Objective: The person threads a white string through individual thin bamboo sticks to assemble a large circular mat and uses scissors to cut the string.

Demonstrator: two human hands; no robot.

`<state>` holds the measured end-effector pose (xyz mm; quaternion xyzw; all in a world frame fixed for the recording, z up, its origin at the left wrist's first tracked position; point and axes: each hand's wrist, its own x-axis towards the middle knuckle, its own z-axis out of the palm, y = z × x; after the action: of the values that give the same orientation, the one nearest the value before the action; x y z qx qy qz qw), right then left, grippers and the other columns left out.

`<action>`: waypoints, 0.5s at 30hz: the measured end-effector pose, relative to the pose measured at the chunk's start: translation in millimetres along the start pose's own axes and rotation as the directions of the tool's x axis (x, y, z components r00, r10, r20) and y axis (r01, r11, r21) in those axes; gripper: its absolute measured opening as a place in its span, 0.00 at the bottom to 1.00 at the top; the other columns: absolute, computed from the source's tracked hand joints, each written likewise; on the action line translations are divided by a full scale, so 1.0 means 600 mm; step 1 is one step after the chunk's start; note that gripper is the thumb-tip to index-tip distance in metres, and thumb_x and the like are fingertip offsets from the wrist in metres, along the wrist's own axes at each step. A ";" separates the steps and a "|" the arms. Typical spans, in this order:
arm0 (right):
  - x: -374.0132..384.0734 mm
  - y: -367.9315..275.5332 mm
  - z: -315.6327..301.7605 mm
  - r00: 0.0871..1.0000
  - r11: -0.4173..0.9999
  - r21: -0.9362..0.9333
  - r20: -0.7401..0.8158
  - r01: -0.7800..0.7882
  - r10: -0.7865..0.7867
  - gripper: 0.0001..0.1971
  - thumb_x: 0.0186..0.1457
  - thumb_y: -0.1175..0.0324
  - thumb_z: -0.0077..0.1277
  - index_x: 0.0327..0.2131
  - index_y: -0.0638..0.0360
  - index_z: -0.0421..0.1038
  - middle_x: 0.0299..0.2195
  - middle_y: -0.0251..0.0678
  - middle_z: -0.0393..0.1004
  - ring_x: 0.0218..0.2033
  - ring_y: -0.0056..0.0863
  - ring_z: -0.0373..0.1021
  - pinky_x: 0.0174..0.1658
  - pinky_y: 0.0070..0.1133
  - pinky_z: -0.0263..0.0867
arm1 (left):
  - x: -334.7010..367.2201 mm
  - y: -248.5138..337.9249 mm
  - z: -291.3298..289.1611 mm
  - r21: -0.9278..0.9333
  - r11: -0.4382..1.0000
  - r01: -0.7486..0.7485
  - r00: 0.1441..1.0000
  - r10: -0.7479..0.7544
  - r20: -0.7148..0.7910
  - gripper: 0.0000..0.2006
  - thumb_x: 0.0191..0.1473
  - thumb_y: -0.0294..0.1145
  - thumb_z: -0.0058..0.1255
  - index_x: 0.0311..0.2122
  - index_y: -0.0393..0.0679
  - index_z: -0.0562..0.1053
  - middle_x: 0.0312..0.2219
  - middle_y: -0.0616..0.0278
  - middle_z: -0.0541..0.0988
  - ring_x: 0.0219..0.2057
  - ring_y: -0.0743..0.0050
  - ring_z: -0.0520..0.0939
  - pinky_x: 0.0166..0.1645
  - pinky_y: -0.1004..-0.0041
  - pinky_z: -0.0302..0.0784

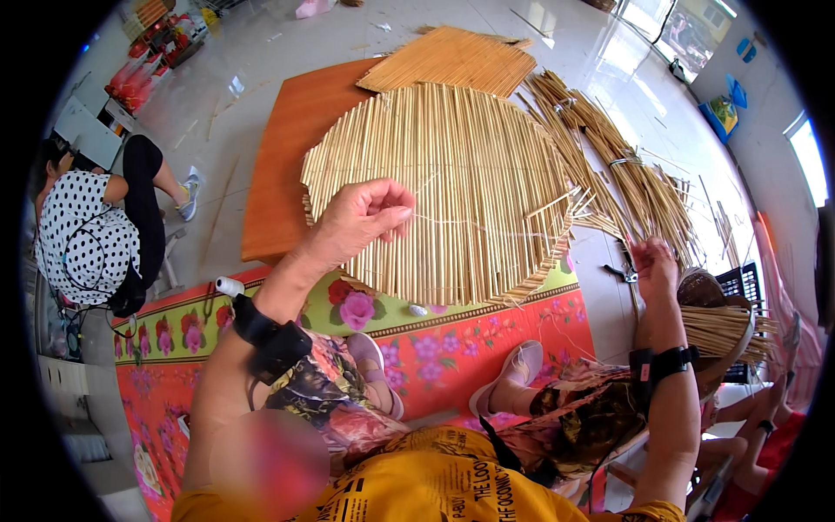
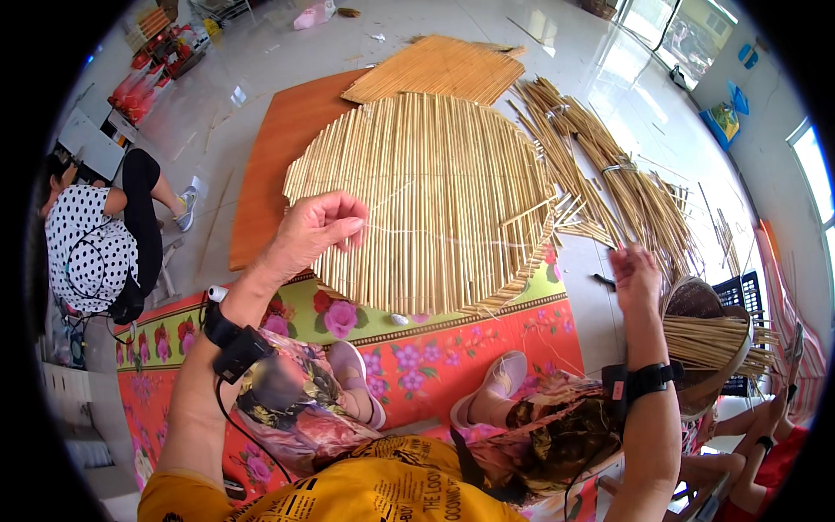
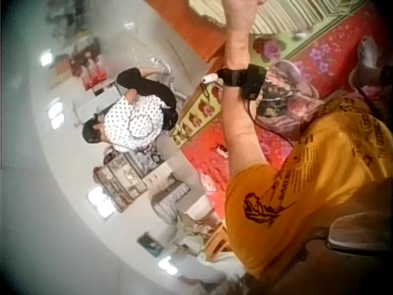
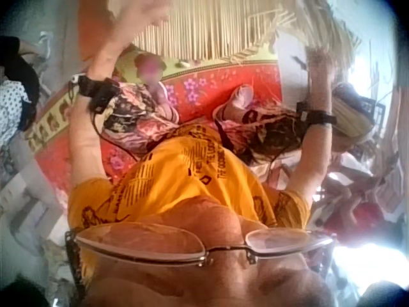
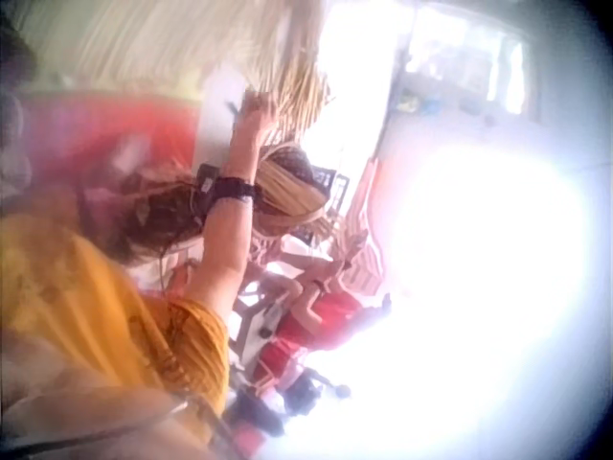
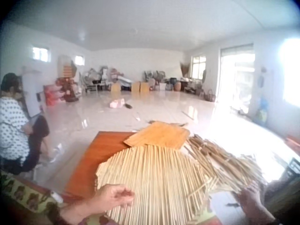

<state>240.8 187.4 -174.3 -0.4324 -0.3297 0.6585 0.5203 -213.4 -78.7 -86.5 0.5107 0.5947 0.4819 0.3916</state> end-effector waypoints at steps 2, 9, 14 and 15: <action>-0.023 0.042 0.026 0.980 0.982 -0.114 0.114 -0.150 0.163 0.04 0.55 0.78 0.48 0.35 0.59 0.68 0.29 0.35 0.73 0.30 0.29 0.73 0.41 0.30 0.74 | 0.005 -0.014 0.025 0.153 0.977 -0.149 0.974 0.171 -0.145 0.11 0.58 0.33 0.51 0.43 0.40 0.71 0.32 0.65 0.76 0.31 0.82 0.78 0.33 0.83 0.75; -0.025 0.187 0.050 0.842 0.753 -0.474 0.045 -0.455 0.537 0.09 0.53 0.66 0.56 0.37 0.47 0.69 0.37 0.26 0.71 0.39 0.29 0.67 0.41 0.30 0.66 | -0.078 -0.122 0.067 -0.225 0.631 0.742 0.657 -0.620 0.428 0.22 0.57 0.43 0.51 0.50 0.37 0.68 0.44 0.51 0.74 0.43 0.62 0.78 0.46 0.70 0.77; -0.020 0.249 0.067 0.861 0.884 -0.194 0.216 -0.425 0.461 0.08 0.54 0.67 0.55 0.38 0.45 0.69 0.38 0.25 0.70 0.40 0.29 0.66 0.43 0.32 0.64 | -0.152 -0.202 0.132 -0.457 0.390 0.800 0.562 -0.754 0.340 0.34 0.51 0.52 0.57 0.55 0.39 0.61 0.51 0.49 0.67 0.49 0.59 0.74 0.53 0.61 0.71; -0.020 0.258 0.067 0.874 0.888 -0.141 0.164 -0.438 0.457 0.08 0.54 0.67 0.55 0.38 0.45 0.69 0.39 0.25 0.71 0.40 0.29 0.67 0.42 0.31 0.65 | -0.154 -0.220 0.145 -0.546 0.381 0.746 0.587 -0.763 0.271 0.35 0.50 0.53 0.58 0.55 0.40 0.60 0.52 0.49 0.65 0.50 0.60 0.73 0.55 0.60 0.69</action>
<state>143.1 139.0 -291.8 -0.4565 -0.3019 0.7824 0.2972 -144.3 -156.4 -237.1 0.0221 0.5758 0.4203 0.7009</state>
